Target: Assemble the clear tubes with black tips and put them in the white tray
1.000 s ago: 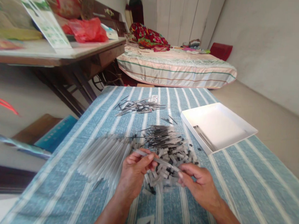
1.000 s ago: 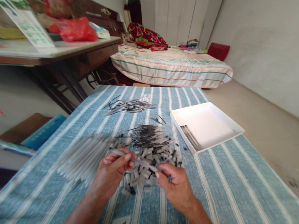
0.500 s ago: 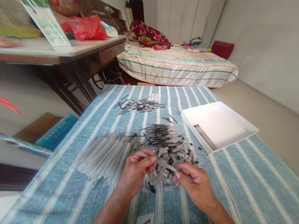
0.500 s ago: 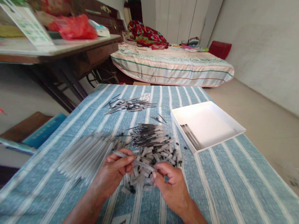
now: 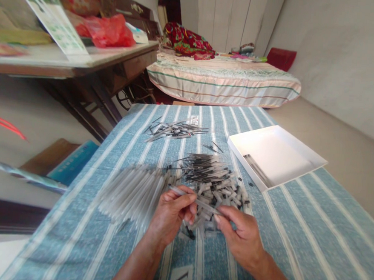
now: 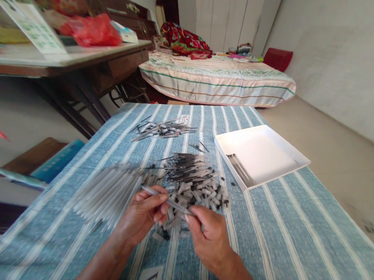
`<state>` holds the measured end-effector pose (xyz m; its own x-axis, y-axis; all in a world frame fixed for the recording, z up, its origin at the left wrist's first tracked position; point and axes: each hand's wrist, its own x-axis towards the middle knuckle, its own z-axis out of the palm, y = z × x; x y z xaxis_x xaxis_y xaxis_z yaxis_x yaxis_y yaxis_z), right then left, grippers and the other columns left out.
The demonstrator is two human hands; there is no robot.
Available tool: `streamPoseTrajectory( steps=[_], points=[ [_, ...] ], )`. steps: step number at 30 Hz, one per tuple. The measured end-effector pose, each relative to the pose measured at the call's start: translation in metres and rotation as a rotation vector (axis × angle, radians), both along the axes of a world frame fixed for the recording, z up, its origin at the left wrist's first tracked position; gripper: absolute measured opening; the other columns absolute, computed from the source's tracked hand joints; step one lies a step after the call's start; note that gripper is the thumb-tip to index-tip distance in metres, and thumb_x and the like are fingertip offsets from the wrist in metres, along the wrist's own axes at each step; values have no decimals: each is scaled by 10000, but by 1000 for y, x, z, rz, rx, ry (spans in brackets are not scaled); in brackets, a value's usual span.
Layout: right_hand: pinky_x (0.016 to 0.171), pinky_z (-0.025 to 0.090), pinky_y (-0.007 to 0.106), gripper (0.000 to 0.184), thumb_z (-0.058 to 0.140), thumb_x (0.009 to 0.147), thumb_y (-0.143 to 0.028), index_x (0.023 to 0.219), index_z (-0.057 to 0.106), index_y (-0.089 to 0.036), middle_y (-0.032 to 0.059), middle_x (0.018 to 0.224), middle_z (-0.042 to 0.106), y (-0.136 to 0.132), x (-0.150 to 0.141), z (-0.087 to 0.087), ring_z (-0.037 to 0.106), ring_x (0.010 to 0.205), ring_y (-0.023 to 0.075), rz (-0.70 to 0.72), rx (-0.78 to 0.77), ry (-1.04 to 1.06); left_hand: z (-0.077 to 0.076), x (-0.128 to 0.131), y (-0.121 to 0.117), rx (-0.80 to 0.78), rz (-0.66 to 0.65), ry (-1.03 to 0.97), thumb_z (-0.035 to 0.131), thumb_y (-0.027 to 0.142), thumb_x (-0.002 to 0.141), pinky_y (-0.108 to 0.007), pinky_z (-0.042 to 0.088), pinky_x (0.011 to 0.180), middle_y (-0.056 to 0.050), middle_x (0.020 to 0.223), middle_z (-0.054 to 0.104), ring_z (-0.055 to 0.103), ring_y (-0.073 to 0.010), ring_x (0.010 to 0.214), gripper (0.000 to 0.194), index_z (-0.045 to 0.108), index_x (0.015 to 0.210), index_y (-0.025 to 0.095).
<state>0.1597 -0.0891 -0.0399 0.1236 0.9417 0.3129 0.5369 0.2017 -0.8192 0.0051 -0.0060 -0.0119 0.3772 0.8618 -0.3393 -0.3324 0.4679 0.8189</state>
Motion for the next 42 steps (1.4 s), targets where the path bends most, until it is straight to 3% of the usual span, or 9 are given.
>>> streamPoseTrajectory(
  steps=[12,20,27,31,34,36,39,42],
  points=[
    [536,416,220,146,446,868,-196,834,584,-159,19,612,608,2,-3,1,564,537,127,-23,216,-217,-2,4,-3,41,15,26,653,184,664,-207,403,330,33,414,560,406,-66,287,124,540,643,139],
    [532,382,208,162,426,879,-197,804,564,-158,5,589,567,6,-3,7,532,528,115,23,158,-237,-2,4,-2,42,47,45,652,203,667,-207,390,335,44,408,543,377,-61,295,131,534,681,148],
    [587,365,248,165,465,865,-287,750,542,-197,13,664,597,19,1,23,546,615,151,134,-9,-574,-3,-1,1,73,40,144,671,246,663,-191,360,355,35,426,553,419,-70,326,169,545,711,144],
    [602,366,242,210,433,884,-297,737,546,-198,7,673,587,24,4,25,538,633,144,117,-13,-588,-7,-2,0,107,-49,149,683,299,660,-204,377,389,24,469,582,459,-83,358,211,582,763,145],
    [631,377,227,285,371,913,-296,743,569,-183,16,685,577,31,27,24,539,664,134,45,-7,-543,-7,-2,0,171,-75,195,690,337,650,-202,386,421,7,529,613,478,-82,397,274,618,827,141],
    [647,383,225,320,350,921,-314,773,596,-173,29,711,580,40,56,24,547,681,136,-97,-65,-570,-5,0,-1,197,-51,244,679,335,660,-194,378,429,9,542,613,474,-78,407,275,627,848,142],
    [667,387,253,329,335,918,-334,878,629,-193,58,834,614,56,107,24,582,767,171,-406,-314,-771,-2,4,-4,218,-10,316,659,329,667,-190,363,423,15,522,597,454,-73,394,247,633,823,140],
    [704,392,297,384,292,924,-330,935,646,-183,101,943,627,71,146,23,605,837,209,-514,-590,-943,0,6,-6,235,-19,375,660,345,645,-195,365,424,14,514,599,450,-74,382,252,640,791,140]
  ],
)
